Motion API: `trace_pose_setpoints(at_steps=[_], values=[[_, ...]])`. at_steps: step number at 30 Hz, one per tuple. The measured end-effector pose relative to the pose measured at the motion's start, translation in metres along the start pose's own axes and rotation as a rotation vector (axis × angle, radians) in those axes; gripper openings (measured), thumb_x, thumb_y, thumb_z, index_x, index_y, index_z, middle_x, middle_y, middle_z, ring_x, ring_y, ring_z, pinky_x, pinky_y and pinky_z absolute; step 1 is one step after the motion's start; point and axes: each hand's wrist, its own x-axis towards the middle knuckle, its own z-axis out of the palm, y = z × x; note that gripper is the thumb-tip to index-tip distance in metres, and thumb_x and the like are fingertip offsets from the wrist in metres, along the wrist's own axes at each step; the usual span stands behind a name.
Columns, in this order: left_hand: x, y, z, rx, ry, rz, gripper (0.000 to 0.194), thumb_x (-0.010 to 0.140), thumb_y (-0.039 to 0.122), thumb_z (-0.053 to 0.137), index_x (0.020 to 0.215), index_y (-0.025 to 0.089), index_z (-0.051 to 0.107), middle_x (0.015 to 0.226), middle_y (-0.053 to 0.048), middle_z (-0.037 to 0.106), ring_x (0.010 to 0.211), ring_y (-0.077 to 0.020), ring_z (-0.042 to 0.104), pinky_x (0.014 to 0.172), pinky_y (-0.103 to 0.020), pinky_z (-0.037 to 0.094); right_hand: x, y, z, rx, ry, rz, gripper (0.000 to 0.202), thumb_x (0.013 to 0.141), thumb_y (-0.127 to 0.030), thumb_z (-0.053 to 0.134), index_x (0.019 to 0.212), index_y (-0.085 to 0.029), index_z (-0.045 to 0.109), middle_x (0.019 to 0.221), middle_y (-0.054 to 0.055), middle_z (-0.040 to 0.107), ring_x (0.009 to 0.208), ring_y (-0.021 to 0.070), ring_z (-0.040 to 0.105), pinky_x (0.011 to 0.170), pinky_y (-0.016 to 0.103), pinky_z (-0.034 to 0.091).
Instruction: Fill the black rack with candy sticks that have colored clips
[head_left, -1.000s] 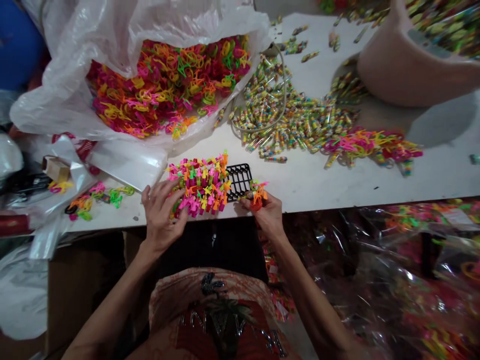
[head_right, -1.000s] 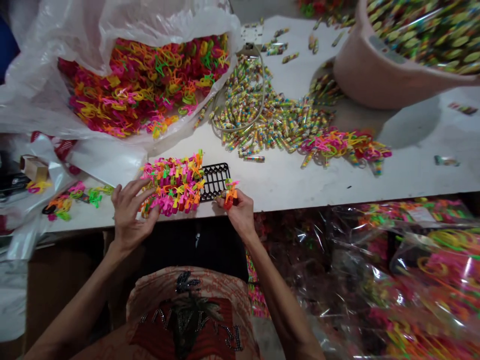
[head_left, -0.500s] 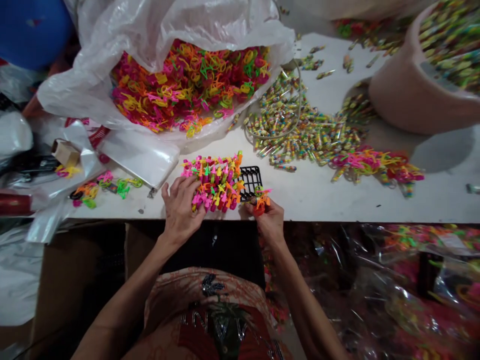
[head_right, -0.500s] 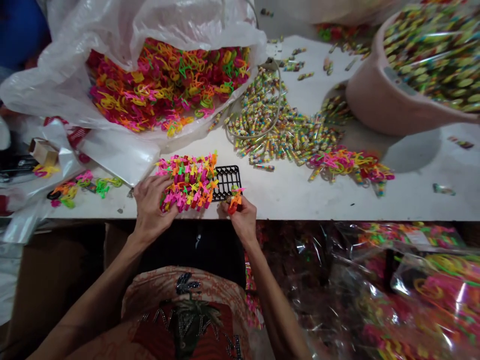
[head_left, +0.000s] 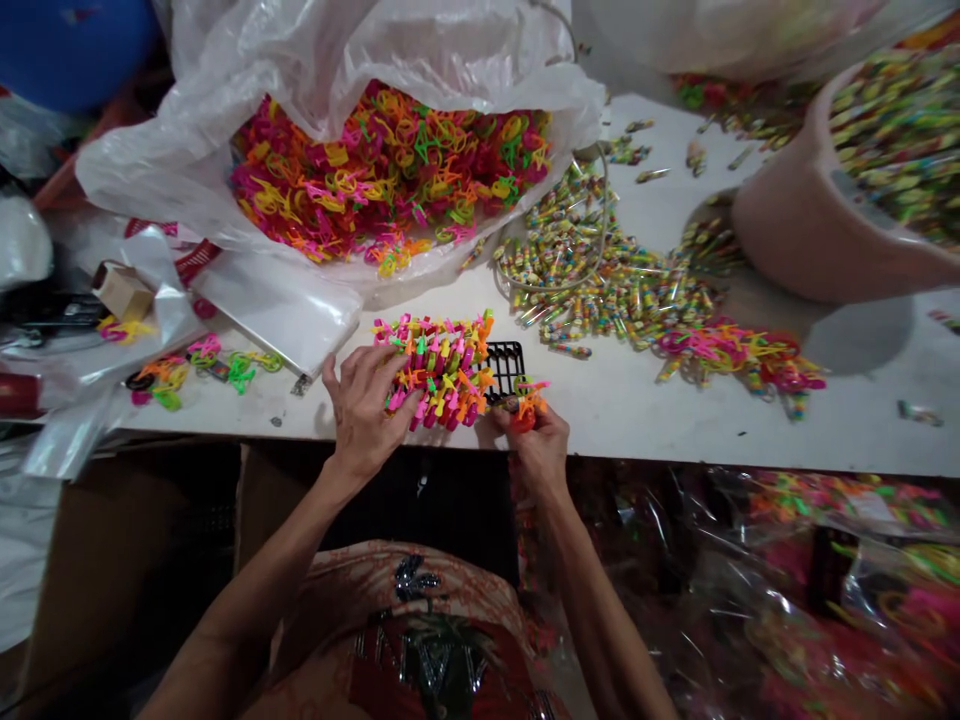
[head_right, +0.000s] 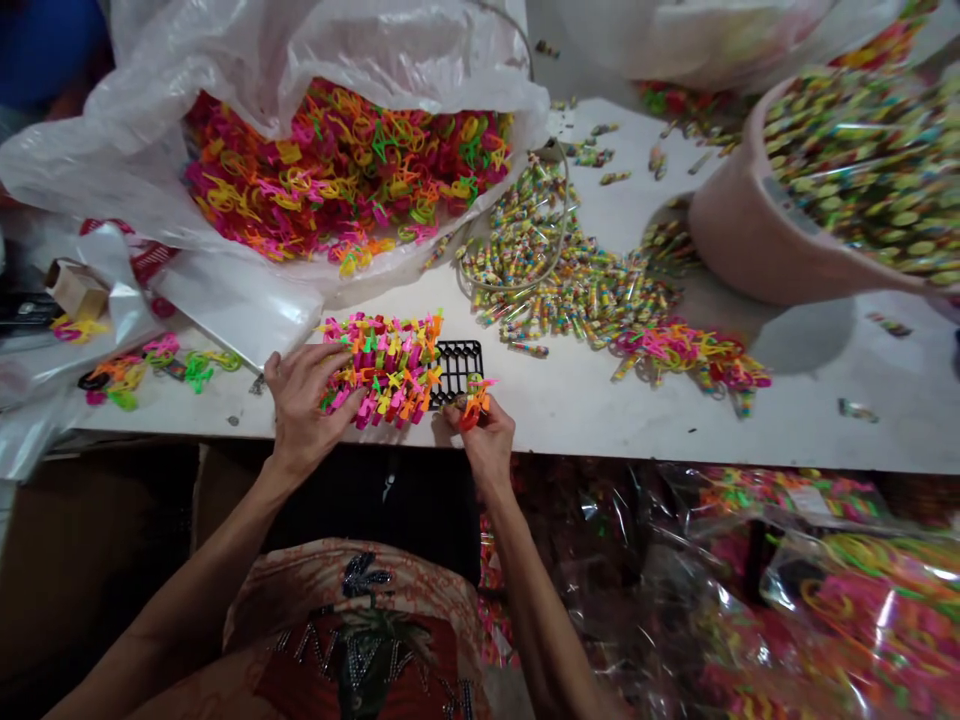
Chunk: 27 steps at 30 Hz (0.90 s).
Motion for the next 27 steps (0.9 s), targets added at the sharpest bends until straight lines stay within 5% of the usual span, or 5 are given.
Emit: trace_pose_setpoints(at_steps=[3, 8, 21, 24, 27], values=[[0.007, 0.002, -0.003, 0.066, 0.011, 0.081, 0.012, 0.083, 0.027, 0.064, 0.094, 0.027, 0.068, 0.107, -0.003, 0.069, 0.107, -0.0253, 0.058, 0.110, -0.057, 0.023, 0.003, 0.002, 0.001, 0.002, -0.018, 0.014, 0.032, 0.056, -0.040, 0.079, 0.071, -0.016, 0.063, 0.064, -0.003, 0.061, 0.058, 0.0109, 0.051, 0.059, 0.027, 0.045], [0.017, 0.005, 0.000, 0.142, -0.139, 0.263, 0.018, 0.085, 0.016, 0.056, 0.090, 0.027, 0.070, 0.092, 0.000, 0.070, 0.093, -0.0228, 0.058, 0.107, -0.062, 0.024, -0.001, 0.001, 0.002, -0.027, -0.015, 0.003, 0.033, 0.054, -0.040, 0.079, 0.070, -0.017, 0.063, 0.064, -0.003, 0.061, 0.060, 0.0114, 0.052, 0.059, 0.026, 0.045], [0.036, 0.006, 0.001, 0.253, -0.264, 0.356, 0.023, 0.080, 0.012, 0.053, 0.066, 0.022, 0.067, 0.073, -0.004, 0.069, 0.076, -0.0219, 0.056, 0.091, -0.051, 0.036, -0.002, 0.001, 0.002, -0.156, -0.015, -0.075, 0.026, 0.063, -0.042, 0.068, 0.070, -0.018, 0.058, 0.065, -0.003, 0.056, 0.061, 0.0122, 0.048, 0.059, 0.026, 0.041], [0.039, 0.006, -0.002, 0.222, -0.314, 0.334, 0.024, 0.081, 0.014, 0.050, 0.066, 0.021, 0.068, 0.075, -0.005, 0.069, 0.079, -0.0232, 0.057, 0.094, -0.053, 0.034, 0.004, -0.005, 0.003, -0.316, -0.045, -0.095, 0.022, 0.068, -0.040, 0.063, 0.071, -0.019, 0.059, 0.064, -0.002, 0.056, 0.060, 0.0128, 0.049, 0.057, 0.025, 0.039], [0.037, 0.001, -0.011, 0.103, -0.329, 0.288, 0.022, 0.082, 0.021, 0.052, 0.089, 0.025, 0.072, 0.087, -0.004, 0.072, 0.088, -0.0243, 0.060, 0.099, -0.054, 0.031, 0.013, -0.022, -0.002, -0.542, -0.215, -0.048, 0.018, 0.072, -0.036, 0.062, 0.069, -0.018, 0.060, 0.062, -0.001, 0.059, 0.060, 0.0143, 0.052, 0.057, 0.026, 0.038]])
